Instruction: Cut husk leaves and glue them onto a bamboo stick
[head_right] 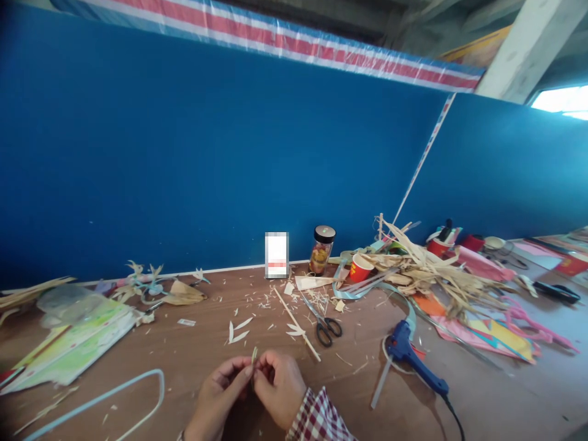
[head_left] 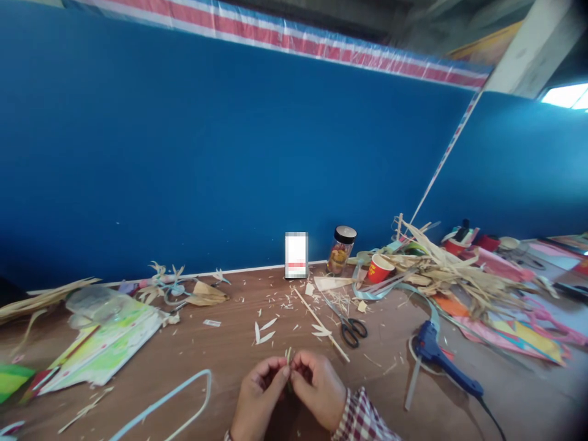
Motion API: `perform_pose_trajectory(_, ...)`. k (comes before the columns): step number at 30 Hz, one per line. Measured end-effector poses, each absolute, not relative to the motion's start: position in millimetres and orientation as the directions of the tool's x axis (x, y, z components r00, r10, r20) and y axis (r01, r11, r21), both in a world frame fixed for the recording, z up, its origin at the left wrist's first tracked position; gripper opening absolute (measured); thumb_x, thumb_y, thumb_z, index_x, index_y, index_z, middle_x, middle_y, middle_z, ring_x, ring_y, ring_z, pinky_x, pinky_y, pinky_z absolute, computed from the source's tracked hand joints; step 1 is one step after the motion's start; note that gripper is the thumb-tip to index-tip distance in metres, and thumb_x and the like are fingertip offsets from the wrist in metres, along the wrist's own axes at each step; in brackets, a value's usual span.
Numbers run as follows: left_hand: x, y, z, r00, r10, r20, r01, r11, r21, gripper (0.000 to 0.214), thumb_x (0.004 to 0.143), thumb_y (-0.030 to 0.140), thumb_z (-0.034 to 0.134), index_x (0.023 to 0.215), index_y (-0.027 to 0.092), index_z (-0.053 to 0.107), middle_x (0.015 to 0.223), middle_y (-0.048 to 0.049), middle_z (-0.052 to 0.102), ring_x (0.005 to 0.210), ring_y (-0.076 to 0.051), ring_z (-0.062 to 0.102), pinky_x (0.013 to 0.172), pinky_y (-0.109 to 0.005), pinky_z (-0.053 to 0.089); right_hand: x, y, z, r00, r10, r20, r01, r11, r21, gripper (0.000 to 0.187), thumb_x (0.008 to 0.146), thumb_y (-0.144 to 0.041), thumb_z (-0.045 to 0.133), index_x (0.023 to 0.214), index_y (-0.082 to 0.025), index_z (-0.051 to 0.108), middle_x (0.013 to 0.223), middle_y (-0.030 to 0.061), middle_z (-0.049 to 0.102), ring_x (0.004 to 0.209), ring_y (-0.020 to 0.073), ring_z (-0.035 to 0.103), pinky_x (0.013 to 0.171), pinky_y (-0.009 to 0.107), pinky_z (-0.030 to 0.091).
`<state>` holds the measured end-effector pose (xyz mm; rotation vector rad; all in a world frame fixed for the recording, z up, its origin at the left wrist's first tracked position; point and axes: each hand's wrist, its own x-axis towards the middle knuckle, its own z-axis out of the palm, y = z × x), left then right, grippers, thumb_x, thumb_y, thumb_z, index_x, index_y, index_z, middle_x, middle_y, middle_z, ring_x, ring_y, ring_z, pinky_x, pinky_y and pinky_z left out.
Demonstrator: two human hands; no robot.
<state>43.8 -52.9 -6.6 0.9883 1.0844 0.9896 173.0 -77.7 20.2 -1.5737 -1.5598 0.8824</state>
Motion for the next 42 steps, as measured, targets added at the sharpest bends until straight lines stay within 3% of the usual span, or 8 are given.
perform_pose_trajectory(14,46,-56,6,0.173,0.942,-0.286,-0.149,0.312,0.938,0.028,0.058,0.039,0.070,0.069,0.014,0.066,0.056,0.0007,0.059,0.047,-0.009,0.046,0.045,-0.019,0.038,176,-77,19,0.022,1.000,-0.001,0.444,-0.011,-0.896,0.013,0.077,-0.023,0.047,0.068,-0.016,0.054,0.055,-0.0037,0.047,0.053,0.0095,0.041,0.049,0.019,0.031)
perform_pose_trajectory(26,44,-56,0,0.172,0.956,-0.237,-0.063,0.250,0.966,0.029,0.063,0.040,0.066,0.074,0.013,0.068,0.055,0.0004,0.059,0.047,-0.009,0.047,0.044,-0.018,0.038,180,-77,19,-0.033,0.999,-0.018,0.418,-0.003,-0.909,0.012,0.079,-0.024,0.048,0.073,-0.017,0.056,0.059,-0.0033,0.050,0.053,0.0092,0.044,0.051,0.019,0.033)
perform_pose_trajectory(33,44,-57,4,0.208,0.959,-0.191,0.068,0.181,0.981,0.028,0.065,0.040,0.064,0.077,0.015,0.069,0.063,-0.0027,0.065,0.054,-0.014,0.053,0.048,-0.020,0.040,180,-75,32,0.025,0.999,-0.047,0.265,-0.052,-0.963,0.014,0.077,-0.030,0.055,0.075,-0.017,0.053,0.063,-0.0029,0.052,0.056,0.0089,0.045,0.051,0.018,0.035)
perform_pose_trajectory(42,45,-60,2,0.238,0.949,-0.209,0.031,0.208,0.978,0.028,0.067,0.040,0.063,0.072,0.013,0.067,0.057,-0.0005,0.061,0.047,-0.009,0.046,0.045,-0.019,0.036,185,-73,21,-0.073,0.989,-0.131,0.168,-0.118,-0.979,0.020,0.083,-0.034,0.047,0.076,-0.016,0.052,0.053,-0.0057,0.045,0.045,0.0058,0.040,0.044,0.016,0.030)
